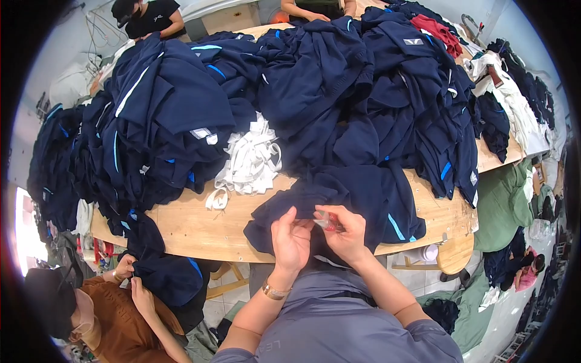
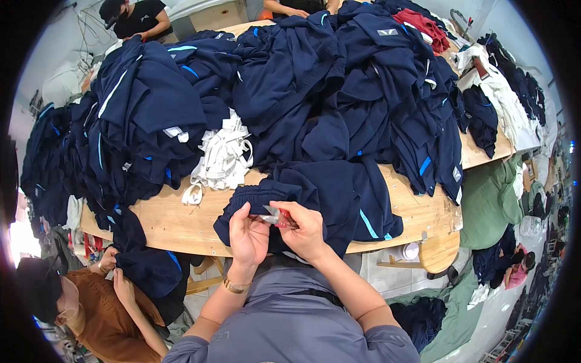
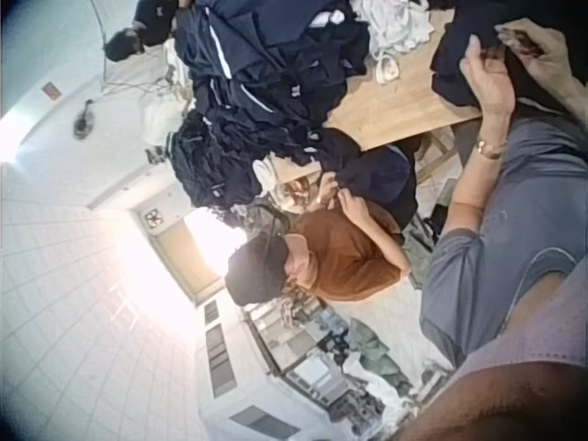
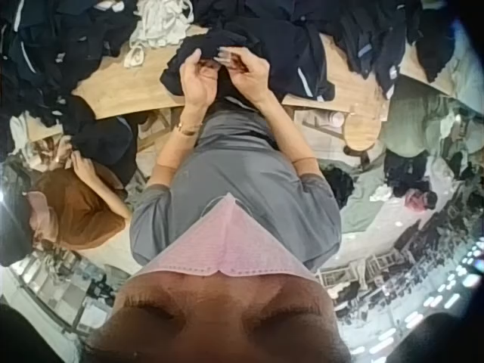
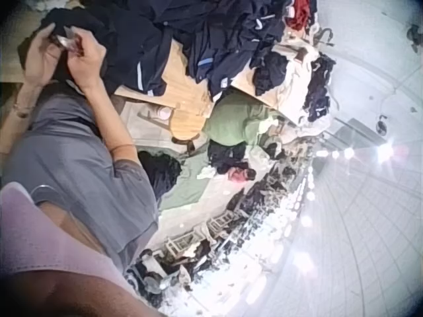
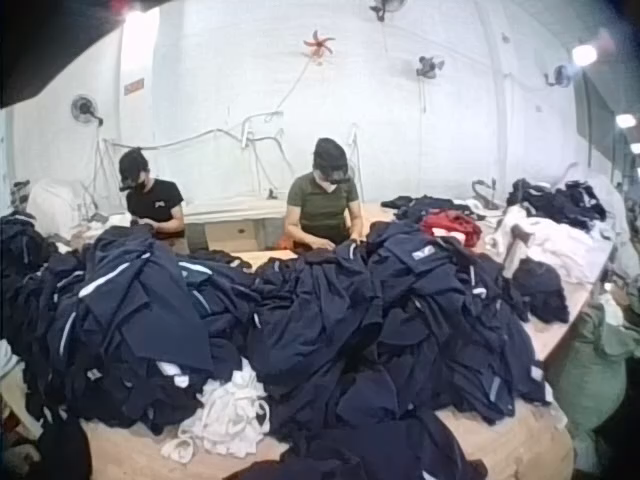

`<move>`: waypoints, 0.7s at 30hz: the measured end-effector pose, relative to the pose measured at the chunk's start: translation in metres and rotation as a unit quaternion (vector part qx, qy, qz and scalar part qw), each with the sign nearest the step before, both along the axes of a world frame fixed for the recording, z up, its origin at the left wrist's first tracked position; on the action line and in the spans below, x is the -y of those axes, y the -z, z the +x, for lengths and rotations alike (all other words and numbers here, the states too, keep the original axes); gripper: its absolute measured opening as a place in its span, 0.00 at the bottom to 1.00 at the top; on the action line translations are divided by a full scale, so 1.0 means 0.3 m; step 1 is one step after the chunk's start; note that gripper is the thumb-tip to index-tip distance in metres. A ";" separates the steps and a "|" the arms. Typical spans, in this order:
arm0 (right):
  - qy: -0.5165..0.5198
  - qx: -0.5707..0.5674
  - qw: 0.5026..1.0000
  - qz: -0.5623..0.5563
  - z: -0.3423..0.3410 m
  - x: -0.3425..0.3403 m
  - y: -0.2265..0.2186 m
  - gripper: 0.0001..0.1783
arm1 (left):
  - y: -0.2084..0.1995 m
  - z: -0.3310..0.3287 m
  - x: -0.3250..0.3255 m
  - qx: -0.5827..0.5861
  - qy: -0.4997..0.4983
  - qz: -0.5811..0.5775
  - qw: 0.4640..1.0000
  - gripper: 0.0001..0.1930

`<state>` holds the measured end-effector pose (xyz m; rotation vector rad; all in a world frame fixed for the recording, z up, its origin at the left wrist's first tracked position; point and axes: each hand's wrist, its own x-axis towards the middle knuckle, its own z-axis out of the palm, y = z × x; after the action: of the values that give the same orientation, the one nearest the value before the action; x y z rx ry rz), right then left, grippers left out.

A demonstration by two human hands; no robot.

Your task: Trimming excess threads from blue athletic shorts using a small pair of snips on a factory floor.

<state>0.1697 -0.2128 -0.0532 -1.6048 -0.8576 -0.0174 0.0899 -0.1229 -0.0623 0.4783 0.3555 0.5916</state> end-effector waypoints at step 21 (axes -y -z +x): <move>-0.084 0.026 0.996 0.017 -0.017 0.010 0.029 0.07 | 0.024 -0.010 -0.013 -0.013 0.016 0.027 0.999 0.10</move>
<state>0.1647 -0.2160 -0.0619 -1.5013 -1.0248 0.0460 0.0870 -0.1191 -0.0694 0.5426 0.3574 0.5659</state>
